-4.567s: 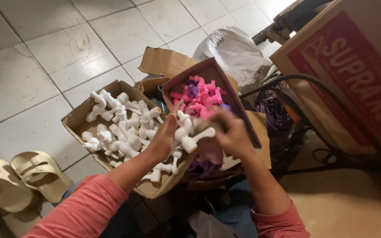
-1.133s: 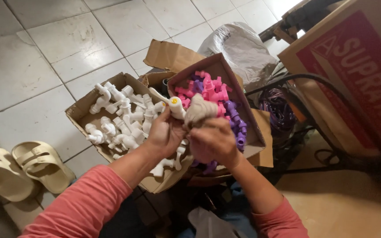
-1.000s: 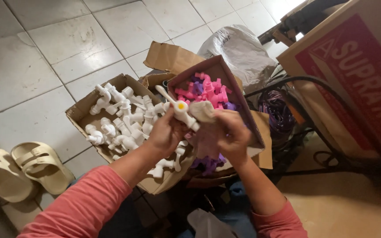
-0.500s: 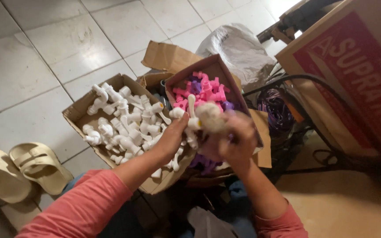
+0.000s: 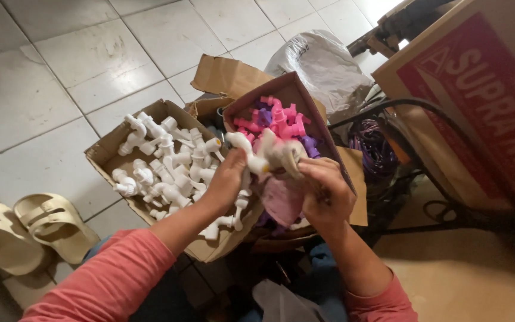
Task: Sorting and cleaning small plastic faucet components by hand and placing them into boxes.
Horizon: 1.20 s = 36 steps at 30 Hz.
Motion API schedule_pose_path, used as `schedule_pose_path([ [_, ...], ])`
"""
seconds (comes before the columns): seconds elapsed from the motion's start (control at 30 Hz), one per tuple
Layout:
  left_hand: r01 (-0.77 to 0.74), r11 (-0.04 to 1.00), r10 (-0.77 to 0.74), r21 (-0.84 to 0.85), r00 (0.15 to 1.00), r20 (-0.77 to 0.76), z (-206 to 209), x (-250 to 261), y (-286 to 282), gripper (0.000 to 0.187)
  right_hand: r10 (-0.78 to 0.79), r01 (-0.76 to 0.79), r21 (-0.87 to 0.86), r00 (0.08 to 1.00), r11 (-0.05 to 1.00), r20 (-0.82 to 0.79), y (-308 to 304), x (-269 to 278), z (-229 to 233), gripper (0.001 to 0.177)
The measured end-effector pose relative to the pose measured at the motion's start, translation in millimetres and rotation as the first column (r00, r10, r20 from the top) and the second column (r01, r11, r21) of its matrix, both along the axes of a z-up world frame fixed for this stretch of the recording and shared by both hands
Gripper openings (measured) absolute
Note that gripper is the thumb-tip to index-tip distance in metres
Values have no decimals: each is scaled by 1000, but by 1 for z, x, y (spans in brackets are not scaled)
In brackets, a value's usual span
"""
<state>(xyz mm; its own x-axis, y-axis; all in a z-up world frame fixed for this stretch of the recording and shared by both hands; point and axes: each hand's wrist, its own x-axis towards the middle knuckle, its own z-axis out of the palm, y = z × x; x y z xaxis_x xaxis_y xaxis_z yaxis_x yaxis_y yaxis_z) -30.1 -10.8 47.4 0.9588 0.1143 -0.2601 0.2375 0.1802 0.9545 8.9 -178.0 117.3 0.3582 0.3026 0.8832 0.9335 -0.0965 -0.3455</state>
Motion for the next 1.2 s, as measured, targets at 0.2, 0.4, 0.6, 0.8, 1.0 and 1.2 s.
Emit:
schedule_pose_path([
  [0.2,137,966,-140,219,990,-2,27,-12,-4,58,-32,115,-252,950,961,310,11,6,-17,23],
  [0.4,158,887,-195,433,980,42,0,-10,-9,57,-330,294,-207,929,933,-167,-33,18,15,36],
  [0.6,148,706,-460,693,839,289,-58,-2,-12,38,-141,-72,-363,838,929,-527,-23,8,10,47],
  [0.8,97,884,-234,-456,938,-255,-12,-6,-24,46,-49,57,-17,637,998,-769,-46,46,-16,52],
  [1.0,64,821,-291,-567,901,-320,-8,-8,-26,36,139,-315,-78,612,946,-779,-16,20,-19,54],
  [1.2,275,833,-418,-480,882,-220,-9,-7,-13,47,3,-330,-203,529,922,-849,-30,41,-9,50],
])
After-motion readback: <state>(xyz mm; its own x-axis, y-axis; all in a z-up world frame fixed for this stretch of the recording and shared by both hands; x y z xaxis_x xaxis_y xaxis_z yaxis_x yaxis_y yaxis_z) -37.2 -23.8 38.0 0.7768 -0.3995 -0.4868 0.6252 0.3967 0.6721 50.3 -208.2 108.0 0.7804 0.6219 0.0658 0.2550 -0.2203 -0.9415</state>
